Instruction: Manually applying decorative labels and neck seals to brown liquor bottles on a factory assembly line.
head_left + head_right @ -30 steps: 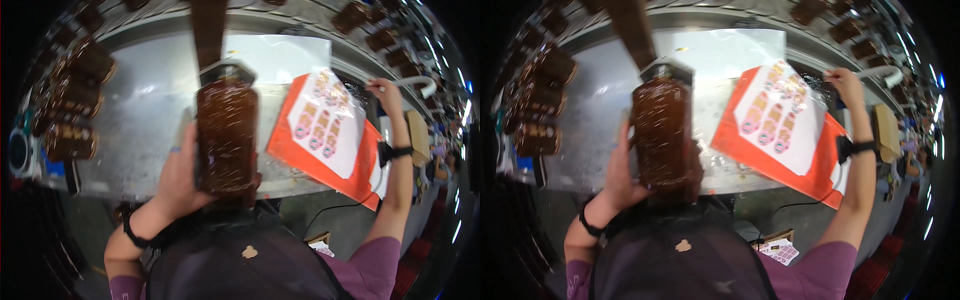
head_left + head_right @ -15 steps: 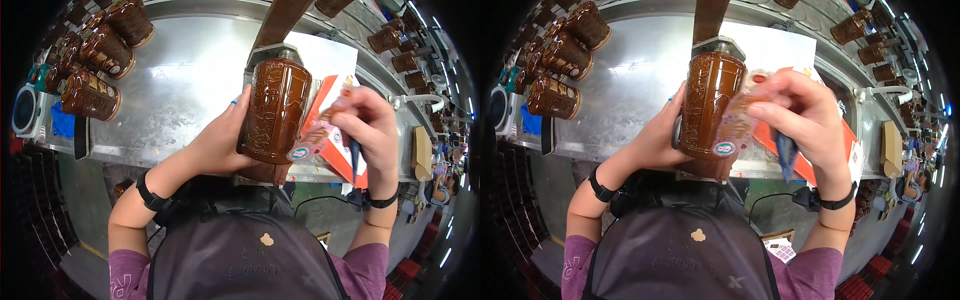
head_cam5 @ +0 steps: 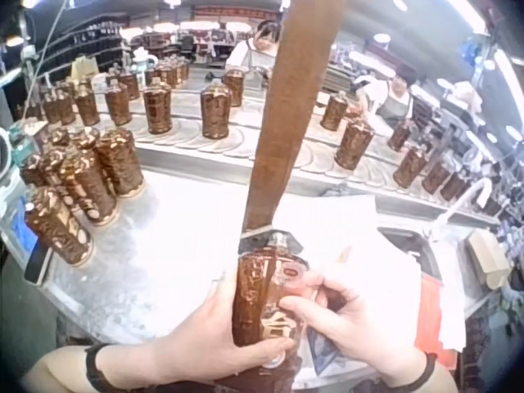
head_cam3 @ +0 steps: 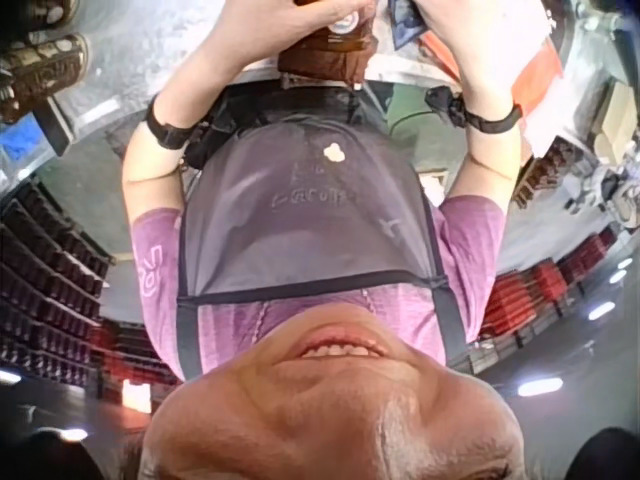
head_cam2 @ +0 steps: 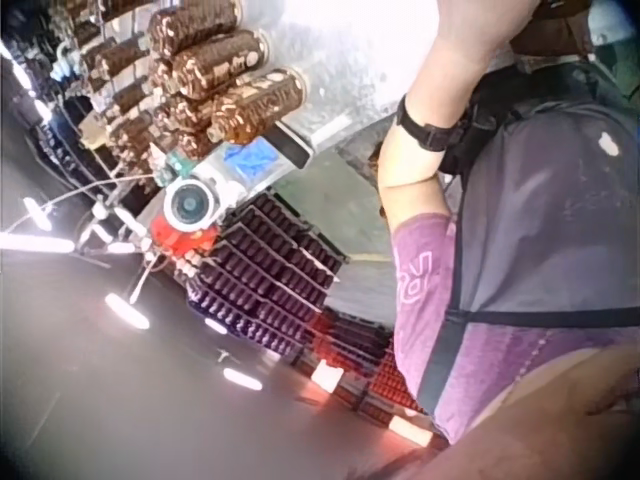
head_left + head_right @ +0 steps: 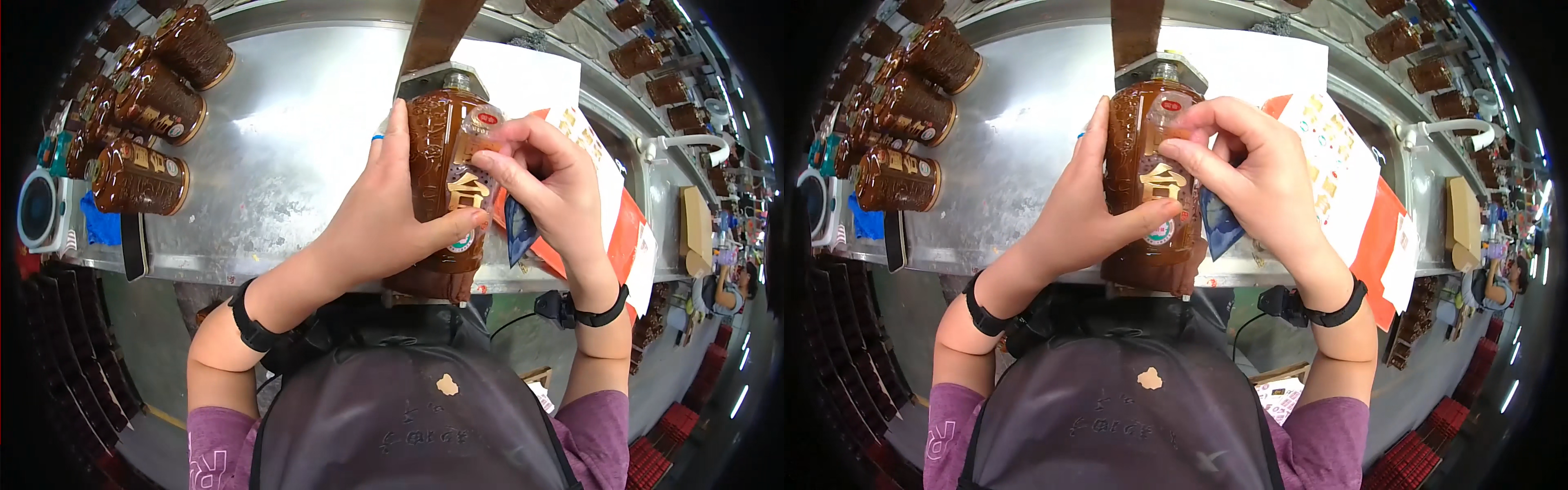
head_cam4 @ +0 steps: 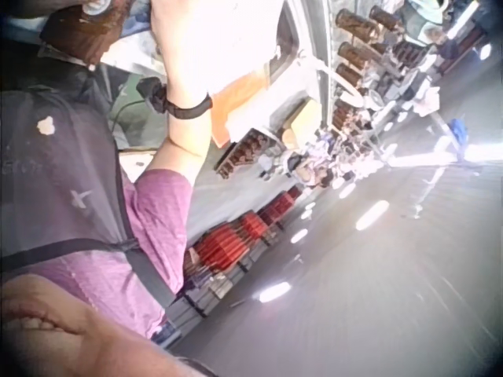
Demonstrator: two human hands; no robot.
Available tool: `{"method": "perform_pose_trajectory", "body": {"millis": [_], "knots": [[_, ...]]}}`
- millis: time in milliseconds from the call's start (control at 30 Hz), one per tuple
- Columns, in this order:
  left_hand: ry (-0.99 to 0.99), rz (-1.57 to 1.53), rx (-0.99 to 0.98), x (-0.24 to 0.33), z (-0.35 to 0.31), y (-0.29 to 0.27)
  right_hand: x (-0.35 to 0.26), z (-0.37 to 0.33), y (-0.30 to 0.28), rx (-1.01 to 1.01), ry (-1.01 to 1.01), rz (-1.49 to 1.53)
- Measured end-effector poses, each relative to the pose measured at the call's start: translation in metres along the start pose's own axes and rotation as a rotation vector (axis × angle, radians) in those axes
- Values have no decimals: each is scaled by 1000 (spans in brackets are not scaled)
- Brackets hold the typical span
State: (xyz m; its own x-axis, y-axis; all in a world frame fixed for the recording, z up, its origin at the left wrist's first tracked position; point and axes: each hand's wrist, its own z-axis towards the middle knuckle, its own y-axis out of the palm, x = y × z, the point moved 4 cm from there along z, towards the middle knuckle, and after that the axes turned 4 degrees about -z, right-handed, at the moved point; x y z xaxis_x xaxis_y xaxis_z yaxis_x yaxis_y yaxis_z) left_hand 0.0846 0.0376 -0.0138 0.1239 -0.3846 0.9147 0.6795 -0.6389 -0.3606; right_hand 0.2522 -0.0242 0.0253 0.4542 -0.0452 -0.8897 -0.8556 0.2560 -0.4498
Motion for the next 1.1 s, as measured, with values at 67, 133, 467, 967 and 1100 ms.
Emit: {"method": "perform_pose_trajectory", "body": {"millis": [67,133,467,967,1100], "knots": [[-43,-70,17,-2,0,1,1,3,1,16,-17,7],[-46,-72,15,-3,0,2,2,5,1,26,-21,1],[-72,-148,-7,-16,-1,5,9,10,1,91,-56,62],[-89,-219,-36,-17,4,7,16,15,3,69,-103,121],[-82,-215,-32,-17,4,7,17,15,3,63,-95,130]]}}
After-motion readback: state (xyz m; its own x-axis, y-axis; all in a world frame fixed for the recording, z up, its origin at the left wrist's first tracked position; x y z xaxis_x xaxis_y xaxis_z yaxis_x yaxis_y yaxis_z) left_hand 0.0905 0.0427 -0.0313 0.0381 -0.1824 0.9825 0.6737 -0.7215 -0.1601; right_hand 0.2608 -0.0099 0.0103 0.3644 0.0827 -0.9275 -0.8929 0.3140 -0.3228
